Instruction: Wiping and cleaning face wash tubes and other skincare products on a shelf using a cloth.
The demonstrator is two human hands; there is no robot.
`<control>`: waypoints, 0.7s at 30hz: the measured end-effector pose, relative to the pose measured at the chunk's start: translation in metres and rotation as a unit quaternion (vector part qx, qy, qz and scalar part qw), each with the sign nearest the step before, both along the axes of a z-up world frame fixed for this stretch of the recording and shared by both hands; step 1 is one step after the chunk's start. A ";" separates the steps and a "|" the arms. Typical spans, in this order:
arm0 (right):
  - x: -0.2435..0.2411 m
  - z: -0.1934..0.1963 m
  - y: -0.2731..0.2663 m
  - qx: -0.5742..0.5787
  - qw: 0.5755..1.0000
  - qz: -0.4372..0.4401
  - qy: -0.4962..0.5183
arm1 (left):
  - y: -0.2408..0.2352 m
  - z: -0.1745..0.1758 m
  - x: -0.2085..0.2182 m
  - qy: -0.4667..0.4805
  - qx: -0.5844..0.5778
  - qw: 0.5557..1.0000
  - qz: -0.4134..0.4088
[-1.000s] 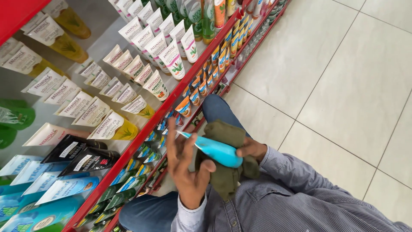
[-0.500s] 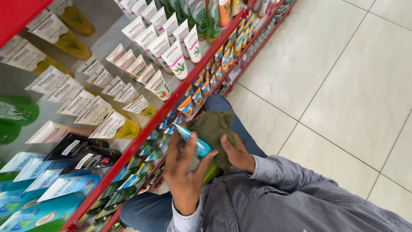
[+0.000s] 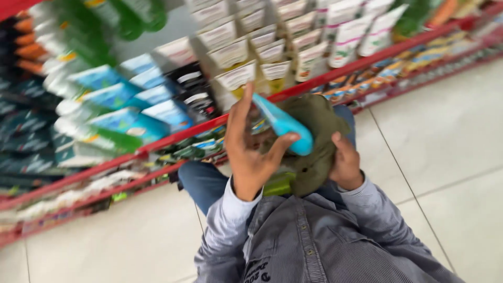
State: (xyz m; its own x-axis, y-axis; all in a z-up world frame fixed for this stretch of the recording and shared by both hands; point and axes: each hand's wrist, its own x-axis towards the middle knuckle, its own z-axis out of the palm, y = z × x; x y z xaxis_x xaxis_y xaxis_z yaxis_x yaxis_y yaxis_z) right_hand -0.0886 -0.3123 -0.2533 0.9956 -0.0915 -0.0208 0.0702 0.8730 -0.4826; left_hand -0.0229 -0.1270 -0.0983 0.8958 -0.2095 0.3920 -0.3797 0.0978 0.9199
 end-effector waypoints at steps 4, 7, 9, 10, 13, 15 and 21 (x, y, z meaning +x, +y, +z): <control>0.017 0.025 0.000 -0.255 0.964 0.036 -0.069 | 0.011 0.013 0.013 -0.092 0.084 0.990 0.063; 0.027 0.065 0.015 -0.220 0.972 0.058 -0.054 | 0.024 0.020 0.018 -0.087 0.144 0.982 0.089; 0.030 0.077 0.020 -0.220 0.972 0.037 -0.075 | 0.035 0.016 0.023 -0.076 0.147 0.983 0.085; 0.030 0.074 0.020 -0.220 0.971 0.046 -0.080 | 0.039 0.018 0.023 -0.077 0.147 0.981 0.096; 0.030 0.068 0.023 -0.351 0.926 -0.020 -0.133 | 0.054 0.022 0.019 -0.064 0.099 0.991 0.065; 0.032 0.068 0.030 -0.222 0.970 0.000 -0.096 | 0.065 0.021 0.015 -0.050 0.083 0.994 0.040; 0.047 0.060 0.041 -0.295 0.943 -0.043 -0.144 | 0.111 0.051 0.003 -0.171 0.250 0.945 0.124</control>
State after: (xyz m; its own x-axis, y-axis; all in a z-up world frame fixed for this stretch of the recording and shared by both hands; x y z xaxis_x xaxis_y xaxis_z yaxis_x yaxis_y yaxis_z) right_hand -0.0420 -0.2709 -0.1937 0.9405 -0.0821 0.3298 0.3309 0.4431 -0.8332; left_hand -0.0199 -0.0163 -0.0473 0.7801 -0.2467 0.5750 -0.6180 -0.4476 0.6463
